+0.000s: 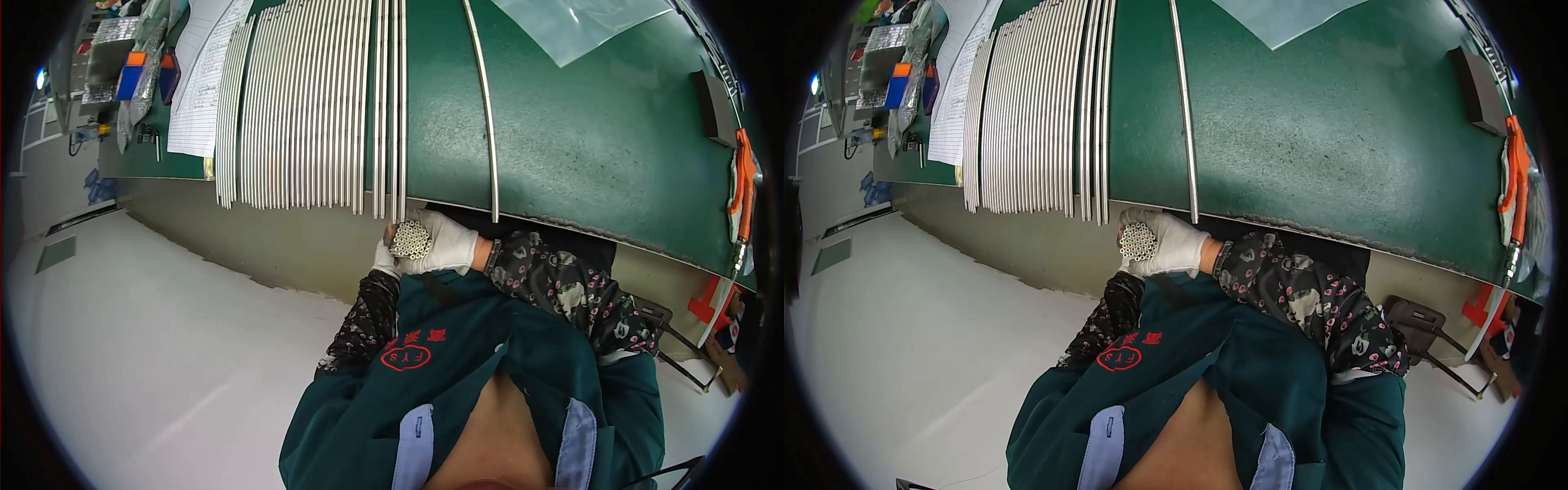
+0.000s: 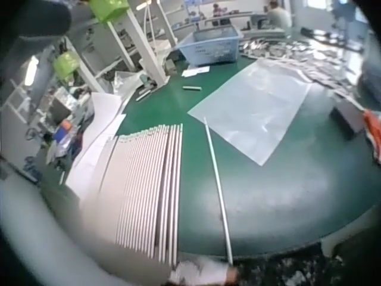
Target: Gather thin metal rods from a workspace, align them into a bundle, clean the bundle with an air duster, and place them into a plastic bag.
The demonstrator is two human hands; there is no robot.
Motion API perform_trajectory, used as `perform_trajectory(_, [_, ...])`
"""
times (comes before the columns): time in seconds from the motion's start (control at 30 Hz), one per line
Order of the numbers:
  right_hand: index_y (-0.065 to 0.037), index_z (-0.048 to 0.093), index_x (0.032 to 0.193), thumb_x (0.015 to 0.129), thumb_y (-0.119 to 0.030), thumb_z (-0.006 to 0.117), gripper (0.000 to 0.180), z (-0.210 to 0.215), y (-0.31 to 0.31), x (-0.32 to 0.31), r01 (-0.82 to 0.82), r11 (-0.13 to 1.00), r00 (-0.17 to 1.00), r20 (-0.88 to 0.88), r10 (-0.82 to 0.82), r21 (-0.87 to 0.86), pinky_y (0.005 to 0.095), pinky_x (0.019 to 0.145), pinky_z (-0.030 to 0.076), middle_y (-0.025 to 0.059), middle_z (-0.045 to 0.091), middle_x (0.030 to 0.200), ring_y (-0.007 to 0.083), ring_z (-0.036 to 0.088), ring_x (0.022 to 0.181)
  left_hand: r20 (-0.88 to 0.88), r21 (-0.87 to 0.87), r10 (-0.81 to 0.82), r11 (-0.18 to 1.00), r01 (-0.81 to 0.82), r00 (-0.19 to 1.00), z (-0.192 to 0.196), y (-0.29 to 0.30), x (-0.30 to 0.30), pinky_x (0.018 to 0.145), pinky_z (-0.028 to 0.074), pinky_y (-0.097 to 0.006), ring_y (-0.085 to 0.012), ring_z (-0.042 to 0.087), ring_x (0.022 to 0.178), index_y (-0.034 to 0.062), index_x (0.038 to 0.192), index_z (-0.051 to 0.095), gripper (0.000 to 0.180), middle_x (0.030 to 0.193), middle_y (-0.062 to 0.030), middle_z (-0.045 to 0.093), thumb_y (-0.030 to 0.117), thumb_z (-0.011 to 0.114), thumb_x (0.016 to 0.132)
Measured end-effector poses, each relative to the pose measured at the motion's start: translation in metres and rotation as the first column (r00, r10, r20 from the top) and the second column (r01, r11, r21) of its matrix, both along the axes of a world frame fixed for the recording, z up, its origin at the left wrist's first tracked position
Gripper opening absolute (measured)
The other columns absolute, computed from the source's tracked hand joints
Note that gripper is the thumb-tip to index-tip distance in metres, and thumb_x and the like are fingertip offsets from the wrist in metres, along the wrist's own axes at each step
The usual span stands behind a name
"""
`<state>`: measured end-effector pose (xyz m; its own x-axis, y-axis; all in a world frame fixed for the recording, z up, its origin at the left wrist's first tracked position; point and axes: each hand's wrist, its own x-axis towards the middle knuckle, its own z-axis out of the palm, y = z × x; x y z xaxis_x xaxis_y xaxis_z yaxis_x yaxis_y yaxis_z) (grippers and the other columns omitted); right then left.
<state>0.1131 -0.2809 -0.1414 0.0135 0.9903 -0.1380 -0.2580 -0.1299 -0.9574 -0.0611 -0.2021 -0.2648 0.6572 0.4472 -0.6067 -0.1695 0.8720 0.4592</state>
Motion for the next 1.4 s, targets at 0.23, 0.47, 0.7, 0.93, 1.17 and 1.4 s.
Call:
perform_trajectory(0.23, [-0.002,0.048,0.104,0.058,-0.018,0.07,0.053,-0.013,0.001,-0.006,0.013,0.999,0.996,-0.09,-0.016,-0.037,0.0263,0.081,0.043,0.0075,0.055,0.092,0.0157,0.053,0.085,-0.254,0.044,0.065,0.997,-0.056,0.965,-0.043,-0.008,-0.022,0.079,0.047,-0.033,-0.0209,0.058,0.087,0.0023,0.103,0.055,0.04,0.096,-0.0081,0.06,0.037,0.043,0.087])
perform_trajectory(0.47, [-0.002,0.048,0.101,0.058,-0.006,0.074,0.05,-0.01,0.001,-0.004,0.061,0.996,0.992,-0.108,-0.068,-0.063,0.0228,0.075,0.045,-0.0004,0.055,0.088,0.0084,0.051,0.081,-0.303,-0.006,0.037,0.999,-0.041,0.952,-0.138,-0.008,-0.063,0.081,0.046,-0.034,-0.0217,0.057,0.088,0.0021,0.104,0.055,0.038,0.097,-0.0087,0.06,0.033,0.04,0.088])
perform_trajectory(0.7, [0.003,0.046,0.11,0.058,-0.017,0.072,0.061,-0.01,0.002,-0.003,0.012,0.996,0.99,-0.136,-0.023,-0.083,0.0247,0.083,0.042,0.0062,0.054,0.094,0.0134,0.052,0.086,-0.384,-0.004,0.033,0.999,-0.038,0.923,-0.173,-0.007,-0.075,0.085,0.043,-0.035,-0.0237,0.056,0.092,0.0018,0.105,0.055,0.036,0.1,-0.0101,0.06,0.026,0.035,0.087])
perform_trajectory(0.93, [0.005,0.04,0.118,0.058,-0.017,0.074,0.072,-0.027,0.001,-0.005,0.012,0.995,0.982,-0.184,-0.03,-0.096,0.024,0.087,0.04,0.0063,0.054,0.099,0.0124,0.051,0.092,-0.353,-0.033,0.063,0.996,-0.079,0.933,-0.125,-0.012,-0.052,0.084,0.043,-0.034,-0.0237,0.055,0.094,0.0029,0.107,0.054,0.035,0.104,-0.0103,0.059,0.026,0.037,0.087])
perform_trajectory(1.17, [0.001,0.043,0.114,0.058,-0.017,0.075,0.067,-0.014,0.001,-0.002,-0.018,0.992,0.94,-0.341,-0.025,-0.123,0.024,0.086,0.041,0.0043,0.054,0.098,0.0121,0.051,0.091,-0.438,-0.042,0.081,0.993,-0.11,0.895,-0.091,-0.005,-0.049,0.08,0.045,-0.033,-0.0225,0.058,0.088,0.0041,0.103,0.056,0.032,0.098,-0.0087,0.061,0.024,0.04,0.085])
perform_trajectory(1.4, [-0.009,0.035,0.12,0.063,-0.003,0.073,0.068,0.053,-0.022,0.009,-0.289,0.953,0.698,-0.702,0.143,-0.093,0.0298,0.075,0.049,0.008,0.046,0.112,0.0165,0.053,0.093,-0.626,0.171,0.24,0.971,-0.169,0.742,0.095,0.042,-0.008,0.061,0.045,-0.031,-0.0174,0.055,0.068,0.0103,0.078,0.053,0.015,0.075,-0.0031,0.057,0.025,0.054,0.077])
